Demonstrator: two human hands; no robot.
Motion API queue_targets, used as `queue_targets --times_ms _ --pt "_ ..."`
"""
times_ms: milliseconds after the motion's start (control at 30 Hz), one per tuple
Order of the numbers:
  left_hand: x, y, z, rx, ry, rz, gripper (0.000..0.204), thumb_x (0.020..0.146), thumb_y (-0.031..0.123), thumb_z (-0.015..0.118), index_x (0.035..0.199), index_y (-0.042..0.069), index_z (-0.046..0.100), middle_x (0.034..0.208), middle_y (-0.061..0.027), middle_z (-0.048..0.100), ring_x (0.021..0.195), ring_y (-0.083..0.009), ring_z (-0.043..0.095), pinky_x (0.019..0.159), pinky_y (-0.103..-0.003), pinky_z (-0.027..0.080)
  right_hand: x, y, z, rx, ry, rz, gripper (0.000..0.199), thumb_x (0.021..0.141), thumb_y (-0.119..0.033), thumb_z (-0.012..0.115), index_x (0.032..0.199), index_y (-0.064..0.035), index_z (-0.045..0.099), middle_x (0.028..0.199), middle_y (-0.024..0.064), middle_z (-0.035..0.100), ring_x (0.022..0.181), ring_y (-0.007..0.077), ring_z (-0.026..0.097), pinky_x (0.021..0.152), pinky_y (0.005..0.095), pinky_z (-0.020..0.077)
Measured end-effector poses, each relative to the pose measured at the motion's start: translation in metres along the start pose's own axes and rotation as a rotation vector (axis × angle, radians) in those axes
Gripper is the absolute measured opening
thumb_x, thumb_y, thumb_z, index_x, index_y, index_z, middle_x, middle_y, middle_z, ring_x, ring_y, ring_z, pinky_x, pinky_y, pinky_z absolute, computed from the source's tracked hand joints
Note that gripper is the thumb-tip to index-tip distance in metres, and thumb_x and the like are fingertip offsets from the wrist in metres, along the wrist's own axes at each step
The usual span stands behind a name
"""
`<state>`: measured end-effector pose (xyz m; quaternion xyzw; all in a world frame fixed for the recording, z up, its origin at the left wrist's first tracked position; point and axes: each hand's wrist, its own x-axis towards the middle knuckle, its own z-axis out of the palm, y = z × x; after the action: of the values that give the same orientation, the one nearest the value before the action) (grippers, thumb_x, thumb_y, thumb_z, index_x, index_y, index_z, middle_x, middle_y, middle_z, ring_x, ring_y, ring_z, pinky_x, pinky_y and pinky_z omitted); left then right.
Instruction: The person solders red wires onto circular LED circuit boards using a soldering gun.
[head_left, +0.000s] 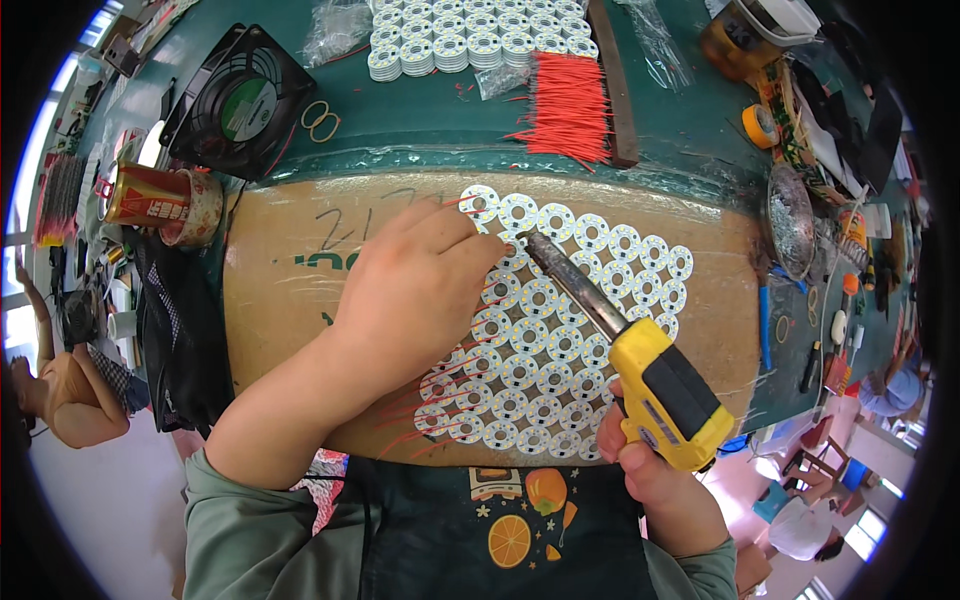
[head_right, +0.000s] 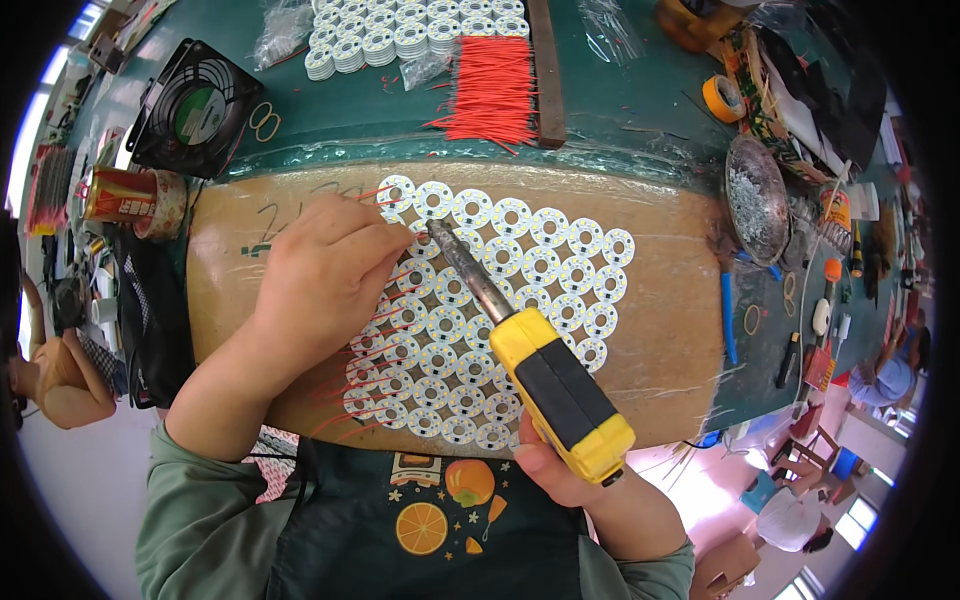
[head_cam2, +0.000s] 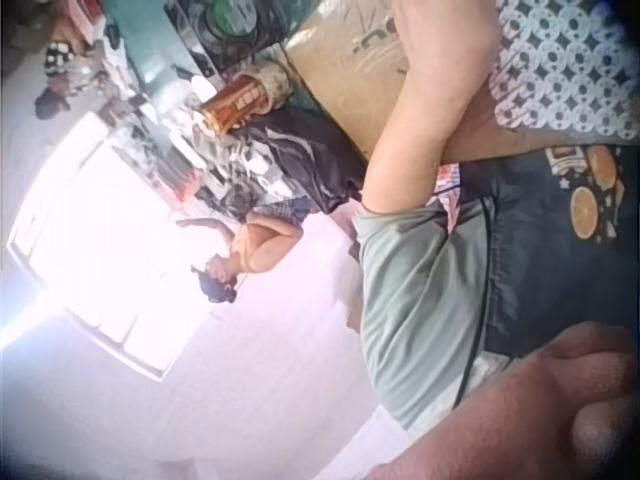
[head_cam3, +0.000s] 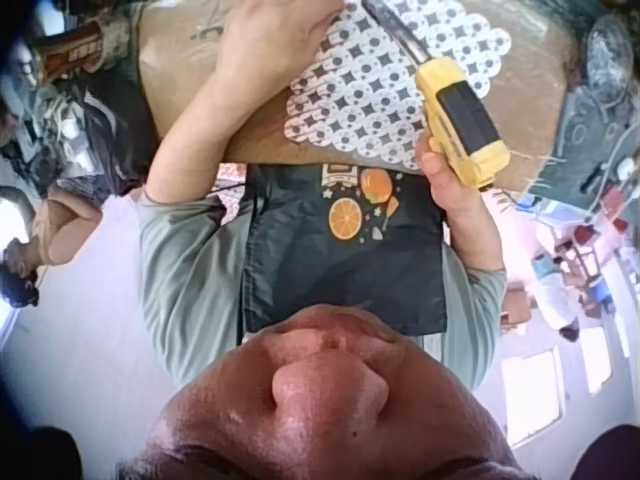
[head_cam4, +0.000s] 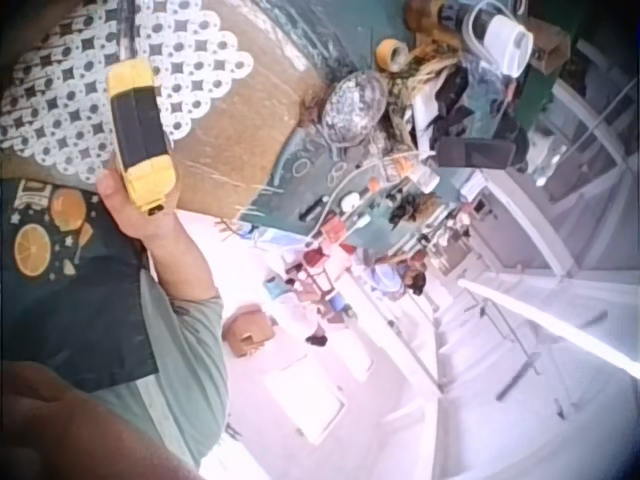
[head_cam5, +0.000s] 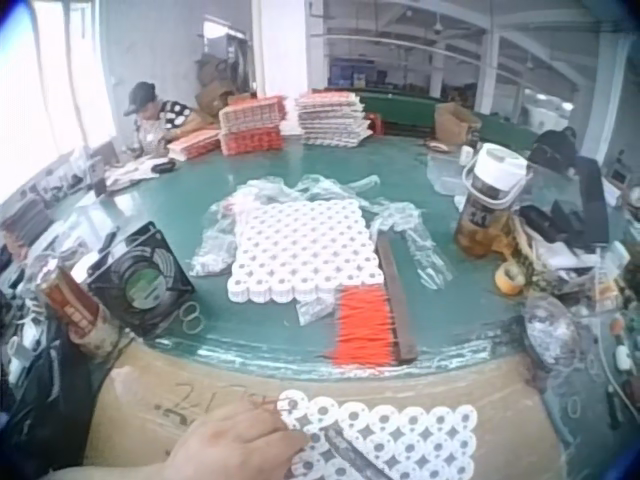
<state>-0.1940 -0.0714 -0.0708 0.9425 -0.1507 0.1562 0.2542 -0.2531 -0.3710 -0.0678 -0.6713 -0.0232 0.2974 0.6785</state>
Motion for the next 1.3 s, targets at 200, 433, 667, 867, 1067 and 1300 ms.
queue_targets --times_ms 200,433,667,867,1067,1300 --pt "-0.005 -0.003 0.004 -0.011 0.009 0.006 0.017 0.078 0.002 0.076 0.093 0.007 0.074 0.088 -0.009 0.066 0.084 -0.0304 0.065 0.078 -0.042 0.055 0.0 0.003 0.001 0.011 0.021 0.063 0.076 0.079 -0.042 0.085 0.133 -0.0012 0.051 0.075 0.0017 0.053 0.065 0.0119 0.05 0.058 0.0283 0.0411" --pt "-0.004 -0.004 0.007 -0.017 0.033 0.016 0.017 0.078 0.001 0.076 0.094 0.006 0.073 0.087 -0.0092 0.065 0.083 -0.0306 0.064 0.077 -0.042 0.054 0.0 0.004 0.001 -0.006 0.025 0.08 0.069 0.08 -0.041 0.085 0.128 -0.0029 0.052 0.075 0.0002 0.051 0.065 0.0115 0.048 0.059 0.0284 0.0404" --pt "-0.005 -0.003 0.007 -0.013 0.032 0.0 0.016 0.078 0.001 0.075 0.093 0.006 0.073 0.088 -0.0094 0.065 0.082 -0.0308 0.064 0.076 -0.042 0.054 0.002 0.003 0.001 -0.036 0.013 0.109 0.067 0.08 -0.041 0.084 0.126 -0.0025 0.054 0.073 -0.0006 0.049 0.063 0.0114 0.047 0.057 0.0275 0.04" --pt "-0.005 -0.002 0.007 -0.009 0.026 -0.013 0.014 0.079 0.002 0.075 0.093 0.005 0.072 0.088 -0.0096 0.064 0.083 -0.0309 0.063 0.076 -0.042 0.054 0.004 -0.006 0.002 0.078 -0.015 -0.015 0.049 0.085 -0.035 0.08 0.114 -0.0035 0.057 0.074 -0.0004 0.053 0.064 0.0122 0.051 0.057 0.0281 0.041" --pt "-0.005 0.001 0.005 -0.022 0.057 -0.02 0.016 0.078 0.001 0.076 0.093 0.006 0.072 0.088 -0.0082 0.063 0.084 -0.0295 0.063 0.077 -0.041 0.054 -0.001 -0.008 0.001 0.094 -0.026 -0.089 0.027 0.092 -0.03 0.074 0.095 -0.0054 0.063 0.074 0.0004 0.057 0.063 0.0133 0.054 0.056 0.0293 0.0415" --pt "-0.007 0.002 0.008 -0.054 0.031 0.035 0.019 0.076 0.0 0.075 0.094 0.006 0.073 0.089 -0.0075 0.063 0.085 -0.0291 0.062 0.079 -0.041 0.054 -0.013 0.003 -0.004 0.0 -0.005 -0.016 0.066 0.083 -0.041 0.083 0.126 -0.0015 0.053 0.076 0.002 0.054 0.064 0.013 0.052 0.057 0.0282 0.0429"
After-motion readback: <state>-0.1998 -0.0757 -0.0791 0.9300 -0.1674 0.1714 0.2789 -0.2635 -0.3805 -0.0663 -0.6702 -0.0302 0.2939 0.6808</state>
